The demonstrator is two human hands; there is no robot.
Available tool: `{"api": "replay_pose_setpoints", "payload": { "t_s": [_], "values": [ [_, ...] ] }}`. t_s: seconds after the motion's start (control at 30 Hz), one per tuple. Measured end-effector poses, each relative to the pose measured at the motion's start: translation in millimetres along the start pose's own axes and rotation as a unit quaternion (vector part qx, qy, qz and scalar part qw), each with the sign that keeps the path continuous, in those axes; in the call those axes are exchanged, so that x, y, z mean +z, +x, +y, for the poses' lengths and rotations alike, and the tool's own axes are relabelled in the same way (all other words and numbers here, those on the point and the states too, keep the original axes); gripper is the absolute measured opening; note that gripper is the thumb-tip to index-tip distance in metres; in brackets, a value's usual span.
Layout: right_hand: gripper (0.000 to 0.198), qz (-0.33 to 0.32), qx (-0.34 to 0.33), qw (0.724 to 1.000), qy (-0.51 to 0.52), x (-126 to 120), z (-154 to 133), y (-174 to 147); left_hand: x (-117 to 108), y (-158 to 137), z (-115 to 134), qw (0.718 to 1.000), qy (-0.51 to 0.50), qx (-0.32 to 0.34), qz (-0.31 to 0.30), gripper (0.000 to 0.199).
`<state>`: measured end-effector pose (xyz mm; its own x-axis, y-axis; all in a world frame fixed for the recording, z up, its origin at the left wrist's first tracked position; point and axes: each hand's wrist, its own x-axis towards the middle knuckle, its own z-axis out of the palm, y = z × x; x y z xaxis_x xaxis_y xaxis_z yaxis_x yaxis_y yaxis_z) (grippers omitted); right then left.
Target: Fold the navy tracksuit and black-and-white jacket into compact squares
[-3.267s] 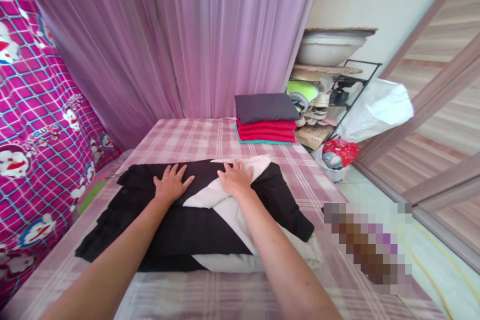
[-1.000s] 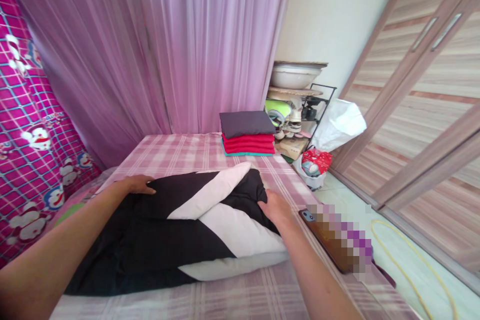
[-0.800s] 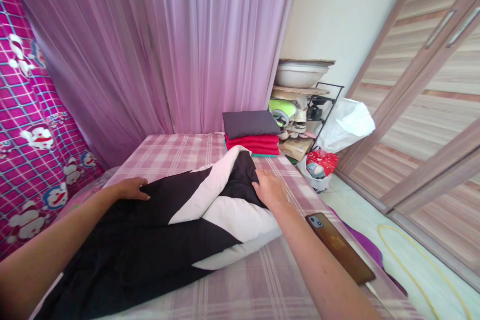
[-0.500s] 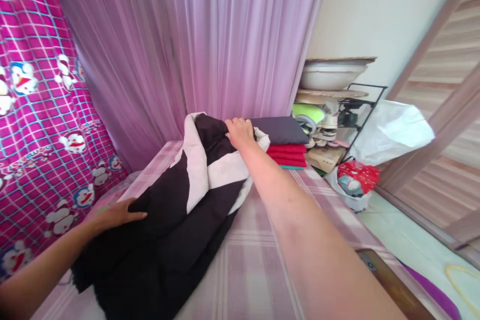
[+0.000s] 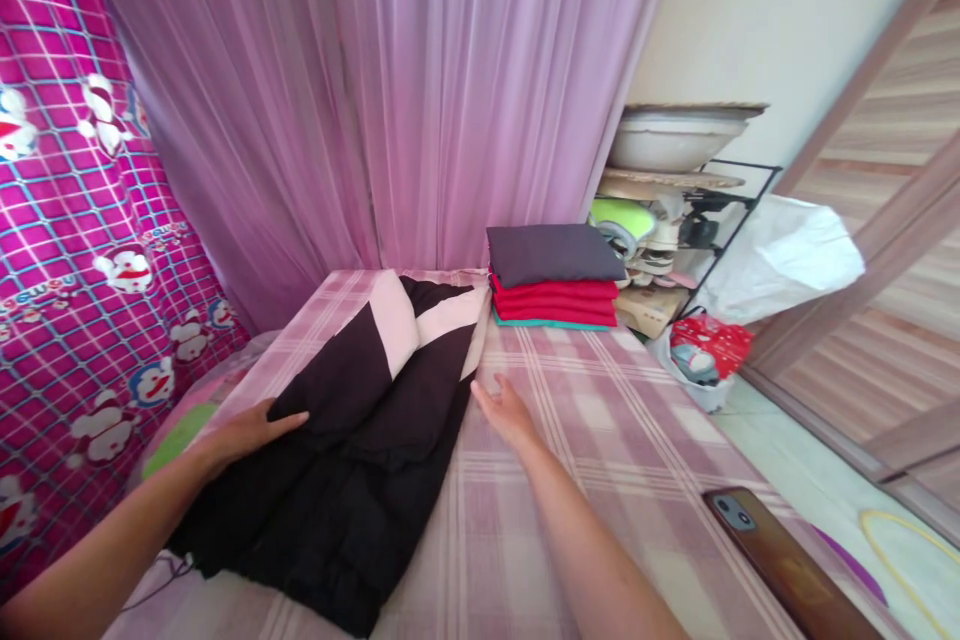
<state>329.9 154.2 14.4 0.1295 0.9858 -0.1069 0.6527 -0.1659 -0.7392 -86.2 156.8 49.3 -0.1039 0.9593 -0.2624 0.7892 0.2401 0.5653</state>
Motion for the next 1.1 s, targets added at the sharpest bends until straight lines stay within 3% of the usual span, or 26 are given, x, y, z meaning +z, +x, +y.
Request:
{"api": "replay_pose_setpoints", "payload": {
  "t_s": [0.07,0.2,0.27,0.37,0.5,0.6,0.73,0.83,0.9,0.97,1.03,1.1],
  "values": [
    [0.077,-0.046,0.014,0.997,0.063,19.6,-4.1,-18.3,2.1,-7.1,10.4,0.999,-0.029,-0.017,-0.004,0.068],
    [0.091,-0.012,-0.03,0.998,0.049,43.2,-30.8,-35.6,2.1,-25.9,31.0,0.995,-0.085,-0.041,-0.014,0.064],
    [0.093,0.005,-0.03,0.997,0.068,36.8,-38.0,-33.1,5.4,-37.0,40.1,0.99,-0.128,-0.04,-0.047,0.066],
    [0.09,0.053,-0.059,0.994,0.078,3.8,-34.9,-21.4,25.5,-54.5,53.9,0.979,-0.185,-0.007,-0.086,0.071],
    [0.079,0.096,-0.064,0.993,0.021,-42.8,-5.6,-18.5,69.4,-75.3,69.3,0.984,-0.158,0.075,-0.031,0.077],
    [0.074,0.07,-0.014,0.997,-0.009,-50.8,26.5,-35.7,87.1,-85.5,70.9,0.979,-0.174,0.085,-0.061,0.082],
    [0.071,0.041,-0.014,0.999,0.009,-41.6,61.4,-68.3,81.4,-92.8,55.8,0.963,-0.233,0.038,-0.13,0.088],
    [0.064,0.018,-0.048,0.998,0.024,-43.3,77.5,-87.3,71.5,-96.9,37.7,0.969,-0.211,0.033,-0.123,0.086],
    [0.061,0.001,-0.081,0.997,0.02,-50.0,85.6,-96.5,66.1,-100.9,27.4,0.984,-0.132,0.098,-0.071,0.076],
    [0.062,-0.007,-0.124,0.992,-0.006,-58.4,91.9,-105.0,60.8,-106.4,21.5,0.979,-0.011,0.206,0.0,0.066],
    [0.066,-0.001,-0.187,0.98,-0.069,-66.4,95.7,-114.1,55.3,-112.8,20.4,0.94,0.116,0.316,0.049,0.064],
    [0.066,0.011,-0.257,0.954,-0.154,-72.7,96.5,-123.8,49.7,-118.5,22.5,0.891,0.22,0.393,0.06,0.063]
  ]
}}
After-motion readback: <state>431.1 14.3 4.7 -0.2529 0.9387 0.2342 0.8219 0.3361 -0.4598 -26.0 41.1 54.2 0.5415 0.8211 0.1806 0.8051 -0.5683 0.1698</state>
